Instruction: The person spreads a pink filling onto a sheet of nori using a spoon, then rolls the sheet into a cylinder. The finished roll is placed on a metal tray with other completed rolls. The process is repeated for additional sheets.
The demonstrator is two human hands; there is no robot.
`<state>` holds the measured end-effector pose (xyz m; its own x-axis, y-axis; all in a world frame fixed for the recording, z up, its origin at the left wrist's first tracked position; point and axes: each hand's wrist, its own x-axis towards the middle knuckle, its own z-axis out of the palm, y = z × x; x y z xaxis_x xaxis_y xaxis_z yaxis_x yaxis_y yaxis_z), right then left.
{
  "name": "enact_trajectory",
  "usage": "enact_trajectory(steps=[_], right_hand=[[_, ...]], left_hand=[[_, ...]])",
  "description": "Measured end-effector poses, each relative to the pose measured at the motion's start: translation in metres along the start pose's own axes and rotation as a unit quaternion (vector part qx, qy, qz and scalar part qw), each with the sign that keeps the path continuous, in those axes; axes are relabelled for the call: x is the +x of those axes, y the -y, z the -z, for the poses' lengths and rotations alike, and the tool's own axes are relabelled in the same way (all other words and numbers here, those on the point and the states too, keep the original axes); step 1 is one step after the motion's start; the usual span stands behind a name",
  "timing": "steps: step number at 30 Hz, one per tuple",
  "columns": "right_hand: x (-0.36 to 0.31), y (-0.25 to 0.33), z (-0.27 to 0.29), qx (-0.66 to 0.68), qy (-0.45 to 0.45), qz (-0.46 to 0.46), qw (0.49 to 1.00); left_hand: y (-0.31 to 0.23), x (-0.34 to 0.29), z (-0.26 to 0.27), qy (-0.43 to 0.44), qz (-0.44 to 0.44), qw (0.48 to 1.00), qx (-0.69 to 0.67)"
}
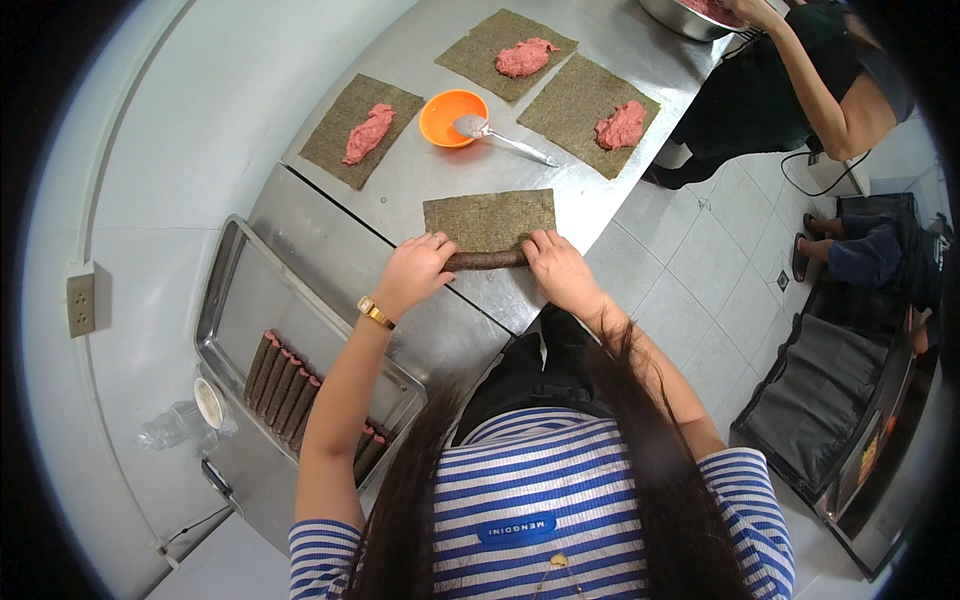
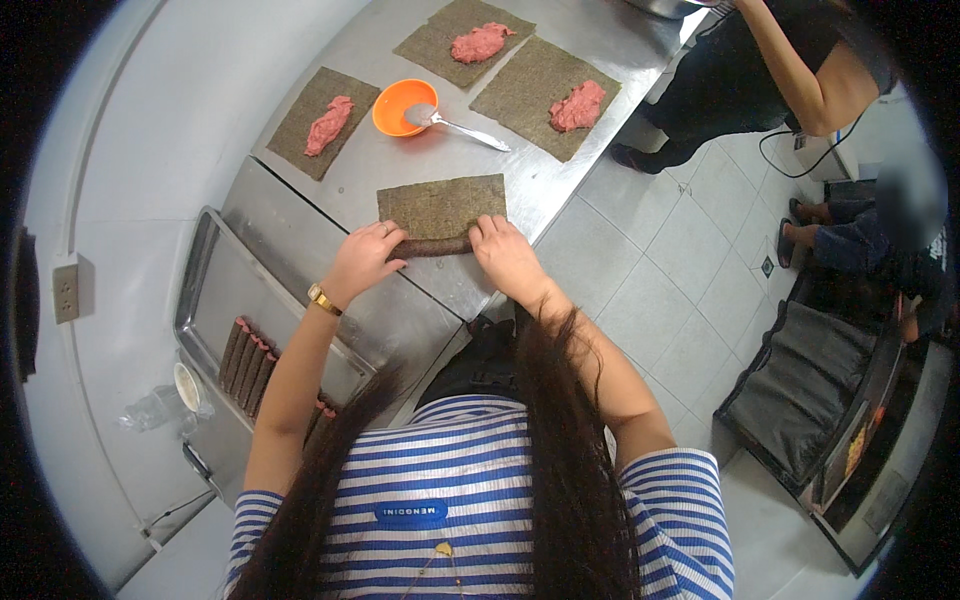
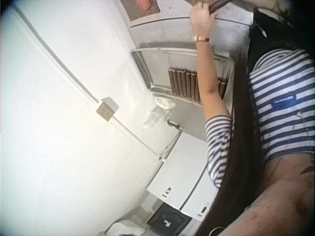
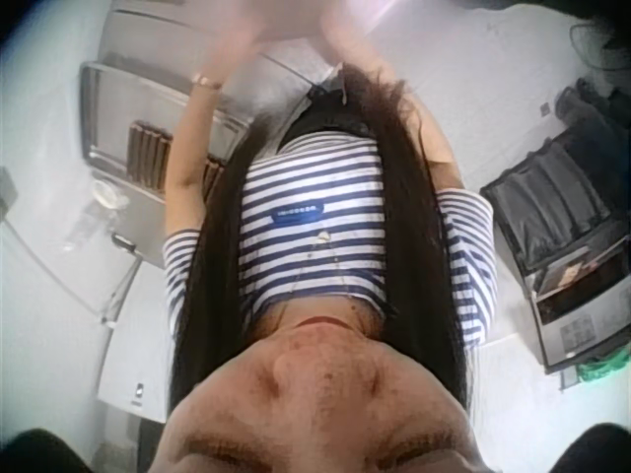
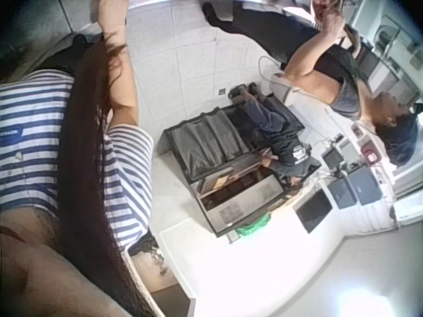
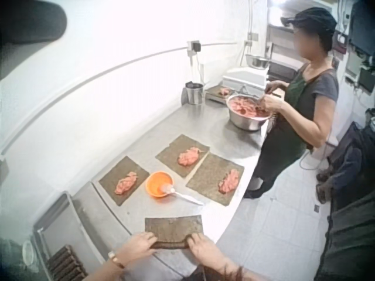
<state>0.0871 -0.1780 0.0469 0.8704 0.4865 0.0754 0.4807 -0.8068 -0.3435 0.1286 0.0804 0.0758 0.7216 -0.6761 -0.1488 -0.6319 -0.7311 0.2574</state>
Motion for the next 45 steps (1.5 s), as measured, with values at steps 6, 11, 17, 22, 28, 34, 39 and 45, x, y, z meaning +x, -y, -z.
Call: enact_trajectory(steps=[6, 11, 17, 22, 28, 34, 39, 45], right_hand=[[0.013, 0.010, -0.001, -0.031, -0.039, 0.052, 0.997], [0.035, 0.036, -0.022, -0.017, -0.011, 0.078, 0.997], [0.021, 0.010, -0.011, -0.030, 0.007, 0.037, 0.999], [0.010, -0.009, 0.000, -0.026, 0.036, -0.003, 0.999], [0.005, -0.020, 0.011, -0.034, 0.070, -0.047, 0.996], [0.004, -0.008, 0.024, -0.008, -0.023, 0.048, 0.999], [0.016, 0.019, 0.008, -0.010, -0.030, 0.132, 0.991], [0.021, 0.024, -0.004, 0.022, -0.022, 0.147, 0.989]], left_hand=[[0.000, -0.010, 0.001, -0.039, 0.021, 0.999, -0.032], [-0.006, -0.012, -0.003, -0.045, 0.059, 0.997, -0.021], [-0.010, -0.018, -0.009, -0.084, 0.075, 0.993, -0.033], [-0.009, -0.020, -0.014, -0.089, 0.089, 0.992, -0.029], [-0.008, -0.022, -0.013, -0.062, 0.116, 0.991, -0.027], [-0.014, -0.023, -0.008, -0.057, 0.191, 0.975, -0.098], [-0.014, -0.027, -0.008, -0.054, 0.214, 0.968, -0.119], [-0.013, -0.027, -0.009, -0.071, 0.230, 0.964, -0.117]])
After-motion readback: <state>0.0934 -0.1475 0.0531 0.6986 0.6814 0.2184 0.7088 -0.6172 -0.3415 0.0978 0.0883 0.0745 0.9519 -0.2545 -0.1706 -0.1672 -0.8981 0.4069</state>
